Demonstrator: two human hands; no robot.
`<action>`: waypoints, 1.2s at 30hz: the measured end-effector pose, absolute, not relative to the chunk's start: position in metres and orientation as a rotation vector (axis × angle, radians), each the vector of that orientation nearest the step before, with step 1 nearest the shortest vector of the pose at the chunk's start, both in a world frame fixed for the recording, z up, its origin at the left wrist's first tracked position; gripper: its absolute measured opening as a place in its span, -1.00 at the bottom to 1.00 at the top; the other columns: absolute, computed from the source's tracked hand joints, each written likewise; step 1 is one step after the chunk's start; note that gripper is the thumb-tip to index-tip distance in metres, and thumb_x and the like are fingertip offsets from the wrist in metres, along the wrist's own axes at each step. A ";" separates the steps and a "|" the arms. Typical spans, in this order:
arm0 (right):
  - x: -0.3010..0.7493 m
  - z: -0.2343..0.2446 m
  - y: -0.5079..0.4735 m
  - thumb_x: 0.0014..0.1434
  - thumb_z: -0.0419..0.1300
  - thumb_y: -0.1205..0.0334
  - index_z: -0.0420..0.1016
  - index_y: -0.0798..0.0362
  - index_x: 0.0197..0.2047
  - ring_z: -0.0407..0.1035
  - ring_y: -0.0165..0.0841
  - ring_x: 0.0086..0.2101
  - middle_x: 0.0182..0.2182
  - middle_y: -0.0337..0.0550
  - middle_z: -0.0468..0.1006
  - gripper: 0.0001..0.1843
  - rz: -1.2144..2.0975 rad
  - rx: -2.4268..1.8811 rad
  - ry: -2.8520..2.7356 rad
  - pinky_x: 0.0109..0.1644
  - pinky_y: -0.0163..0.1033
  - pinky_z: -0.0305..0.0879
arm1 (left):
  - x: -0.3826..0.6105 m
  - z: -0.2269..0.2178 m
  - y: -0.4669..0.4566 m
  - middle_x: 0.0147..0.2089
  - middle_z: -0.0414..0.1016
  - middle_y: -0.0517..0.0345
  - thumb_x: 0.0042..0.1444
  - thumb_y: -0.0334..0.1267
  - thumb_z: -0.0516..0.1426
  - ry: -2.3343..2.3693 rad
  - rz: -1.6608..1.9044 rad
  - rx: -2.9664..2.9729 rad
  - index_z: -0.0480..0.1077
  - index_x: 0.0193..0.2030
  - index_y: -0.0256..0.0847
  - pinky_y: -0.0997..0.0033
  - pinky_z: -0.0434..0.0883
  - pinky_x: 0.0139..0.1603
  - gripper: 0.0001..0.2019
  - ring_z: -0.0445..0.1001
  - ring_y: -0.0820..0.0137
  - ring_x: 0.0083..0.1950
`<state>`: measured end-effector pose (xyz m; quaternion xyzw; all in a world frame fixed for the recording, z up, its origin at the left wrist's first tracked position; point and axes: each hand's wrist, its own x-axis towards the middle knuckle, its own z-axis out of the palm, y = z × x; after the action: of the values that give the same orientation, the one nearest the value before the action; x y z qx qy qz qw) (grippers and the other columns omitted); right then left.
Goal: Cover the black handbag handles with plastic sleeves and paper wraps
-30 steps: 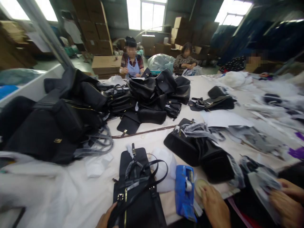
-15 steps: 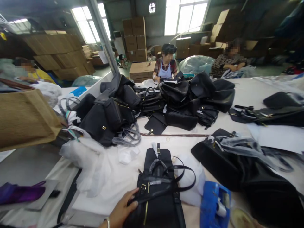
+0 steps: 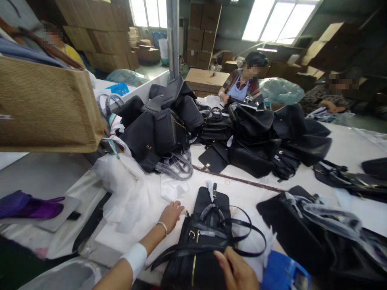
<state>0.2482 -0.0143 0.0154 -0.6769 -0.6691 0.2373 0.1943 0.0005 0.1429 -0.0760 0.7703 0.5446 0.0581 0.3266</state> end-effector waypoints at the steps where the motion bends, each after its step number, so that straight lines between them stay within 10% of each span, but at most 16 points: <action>1: 0.229 0.016 -0.003 0.32 -0.06 -0.02 0.29 -0.03 -0.44 0.38 -0.38 -0.50 -0.54 -0.25 0.44 -0.63 0.711 -1.833 -1.911 -0.39 -0.35 0.24 | -0.002 -0.080 0.149 0.08 0.36 0.01 0.08 -0.53 0.05 1.438 0.123 2.031 0.39 -0.05 -0.18 0.15 0.25 0.15 -0.68 0.29 0.23 0.12; 7: 0.191 -0.001 0.031 0.34 -0.08 0.03 0.29 -0.01 -0.40 0.38 -0.38 -0.49 -0.51 -0.26 0.47 -0.65 0.930 -1.802 -1.834 -0.40 -0.37 0.17 | -0.037 -0.079 0.159 -0.18 0.37 0.07 0.20 -0.45 -0.04 1.525 0.060 2.056 0.35 -0.26 -0.24 0.30 0.32 -0.04 -0.84 0.37 0.32 -0.11; 14: 0.180 -0.023 0.044 0.34 -0.07 0.05 0.36 -0.01 -0.31 0.41 -0.34 -0.41 -0.45 -0.25 0.50 -0.70 1.141 -1.792 -1.743 -0.30 -0.33 0.24 | -0.011 -0.078 0.154 0.24 0.15 0.11 0.10 -0.43 0.13 1.336 0.127 2.120 0.21 0.11 -0.04 0.25 0.23 0.15 -0.56 0.25 0.27 0.16; 22: 0.180 -0.035 0.029 0.33 -0.05 0.08 0.39 -0.03 -0.13 0.45 -0.29 -0.20 -0.23 -0.15 0.55 -0.75 1.188 -1.759 -1.698 -0.12 -0.30 0.28 | -0.016 -0.105 0.174 -0.21 0.40 0.08 0.06 -0.42 0.11 1.351 0.154 1.944 0.34 -0.36 -0.20 0.29 0.27 -0.07 -0.94 0.38 0.27 -0.12; 33: 0.163 -0.021 0.054 0.25 0.05 0.01 0.33 -0.01 -0.44 0.38 -0.34 -0.46 -0.53 -0.28 0.45 -0.70 1.193 -1.870 -1.561 -0.36 -0.32 0.17 | -0.100 -0.081 0.145 -0.49 0.27 0.30 0.11 -0.18 0.00 1.487 0.446 1.547 0.27 -0.43 -0.18 0.45 0.22 -0.36 -0.83 0.28 0.41 -0.41; 36: 0.141 -0.033 0.076 0.17 0.13 0.00 0.39 0.01 -0.22 0.40 -0.33 -0.41 -0.38 -0.21 0.52 -0.75 1.152 -1.844 -1.449 -0.32 -0.30 0.24 | -0.101 -0.078 0.141 -0.50 0.27 0.32 0.10 -0.15 0.03 1.462 0.507 1.505 0.30 -0.44 -0.19 0.46 0.21 -0.38 -0.81 0.26 0.42 -0.42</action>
<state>0.1410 0.0760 -0.0329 -0.6811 -0.5354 0.4256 0.2613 -0.1007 0.1413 -0.0784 0.6146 0.5970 0.2069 0.4722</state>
